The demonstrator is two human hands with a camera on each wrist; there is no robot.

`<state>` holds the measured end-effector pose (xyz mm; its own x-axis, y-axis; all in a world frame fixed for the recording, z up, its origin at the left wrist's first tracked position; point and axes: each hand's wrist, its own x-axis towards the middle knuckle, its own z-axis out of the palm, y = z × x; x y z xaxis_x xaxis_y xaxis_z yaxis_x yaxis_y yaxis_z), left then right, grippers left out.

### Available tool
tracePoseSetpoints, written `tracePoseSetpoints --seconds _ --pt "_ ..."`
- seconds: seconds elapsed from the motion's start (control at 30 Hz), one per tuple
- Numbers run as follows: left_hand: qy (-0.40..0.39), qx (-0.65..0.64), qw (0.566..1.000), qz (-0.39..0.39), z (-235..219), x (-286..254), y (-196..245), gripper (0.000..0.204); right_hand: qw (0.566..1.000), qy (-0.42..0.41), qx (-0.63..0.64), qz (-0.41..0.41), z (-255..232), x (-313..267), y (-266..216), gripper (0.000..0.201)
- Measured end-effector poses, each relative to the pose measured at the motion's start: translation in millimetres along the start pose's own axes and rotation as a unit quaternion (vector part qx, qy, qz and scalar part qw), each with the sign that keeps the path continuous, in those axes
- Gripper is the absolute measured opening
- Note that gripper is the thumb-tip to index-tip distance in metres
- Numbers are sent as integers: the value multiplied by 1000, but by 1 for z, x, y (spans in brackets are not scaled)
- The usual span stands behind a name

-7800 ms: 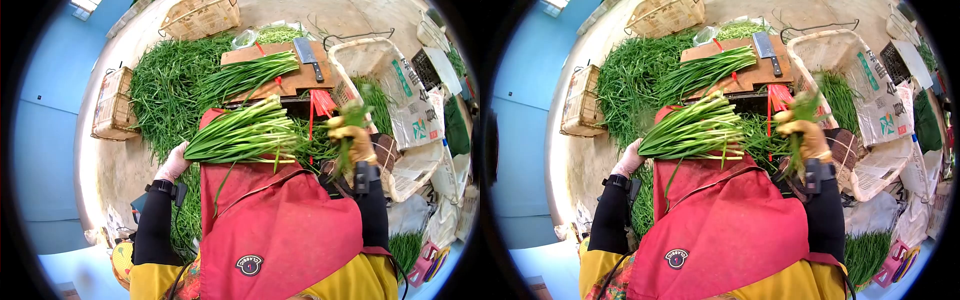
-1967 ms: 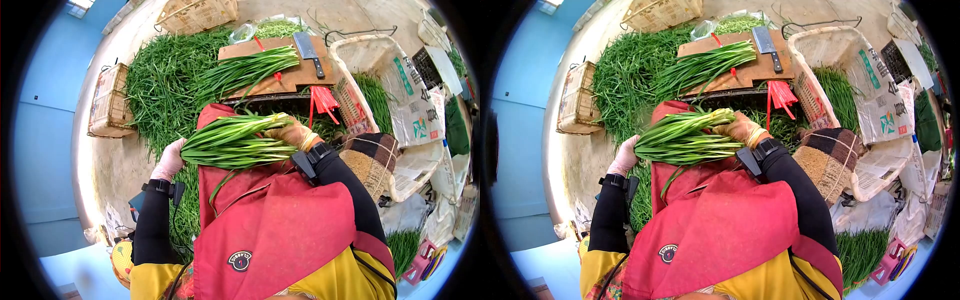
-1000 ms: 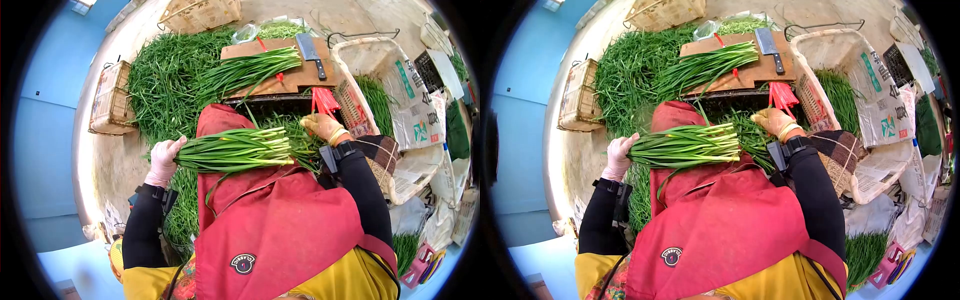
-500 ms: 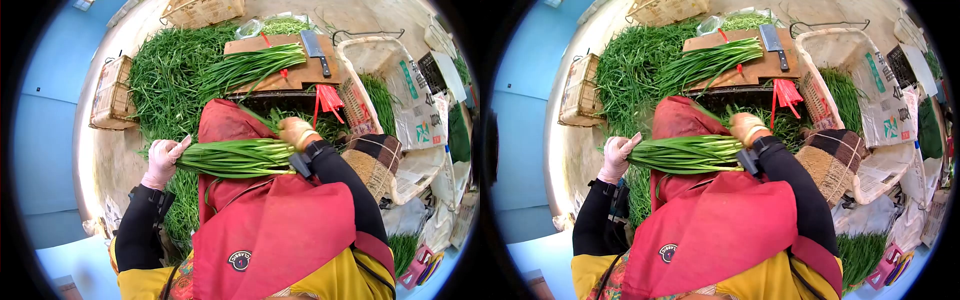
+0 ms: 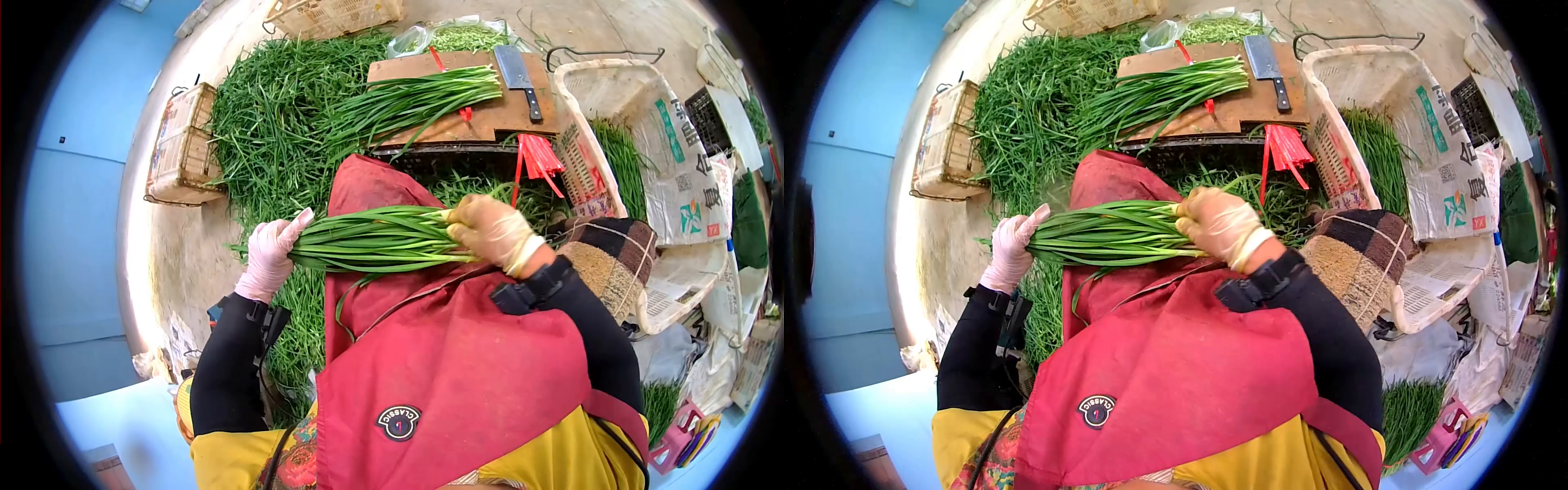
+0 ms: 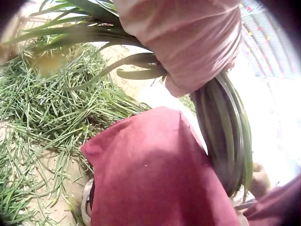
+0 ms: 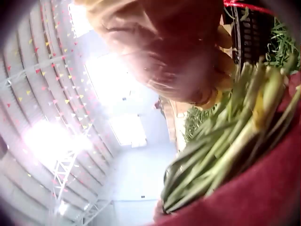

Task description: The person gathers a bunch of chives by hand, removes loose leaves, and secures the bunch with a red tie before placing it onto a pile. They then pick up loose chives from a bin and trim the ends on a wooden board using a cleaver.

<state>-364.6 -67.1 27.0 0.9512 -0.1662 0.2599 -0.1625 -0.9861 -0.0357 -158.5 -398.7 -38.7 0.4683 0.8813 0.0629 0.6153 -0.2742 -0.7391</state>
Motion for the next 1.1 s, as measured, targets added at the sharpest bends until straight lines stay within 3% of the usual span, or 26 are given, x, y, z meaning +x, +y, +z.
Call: tracePoseSetpoints --seconds 0.1,0.17,0.27,0.33,0.4,0.47,0.53,0.6,0.67,0.73,0.8,0.87,0.93,0.97,1.03,1.07,1.1 --pt "8 7 1000 -6 4 -4 2 67 998 -36 -34 45 11 3 -8 37" --pt "-3 6 1000 -1 3 -7 2 76 988 -89 26 121 8 1 -18 48" --pt "-7 5 1000 -5 6 -7 3 76 989 -93 14 111 14 2 -18 54" --pt "2 6 1000 0 6 -6 3 76 993 -66 22 93 20 5 -13 52" --pt "11 -9 1000 4 7 -5 2 76 970 -131 118 165 17 12 -11 51" --pt "8 -8 1000 6 6 -4 2 76 962 -145 150 176 21 12 -7 42" --pt "4 -6 1000 4 6 -4 2 76 951 -39 298 76 37 11 0 38" --pt "8 -18 1000 6 7 -2 2 74 961 -27 270 48 41 8 6 31" --pt "10 -26 1000 10 9 -2 0 73 914 -115 366 131 41 9 14 25" --pt "12 -32 999 13 11 -4 -3 72 917 -177 272 234 5 5 -5 21" --pt "-8 -29 1000 -1 14 -9 -6 69 957 -185 115 190 4 -6 25 27" --pt "-18 -25 999 -14 18 -13 -8 69 941 -248 -79 215 -11 -15 49 34" --pt "-27 -21 999 -25 24 -15 -8 68 898 -296 -194 261 1 -34 108 38" --pt "-35 -69 995 -57 27 -17 -8 64 898 -295 -195 262 -5 -36 106 38" --pt "-29 -203 971 -125 41 -25 -8 46 919 -228 -53 317 -17 -42 97 46" --pt "-30 -203 971 -124 44 -30 -8 46 947 -150 -4 284 -10 -41 102 54" --pt "-90 -297 927 -211 43 -30 -4 37 961 -118 84 237 0 -37 110 57"
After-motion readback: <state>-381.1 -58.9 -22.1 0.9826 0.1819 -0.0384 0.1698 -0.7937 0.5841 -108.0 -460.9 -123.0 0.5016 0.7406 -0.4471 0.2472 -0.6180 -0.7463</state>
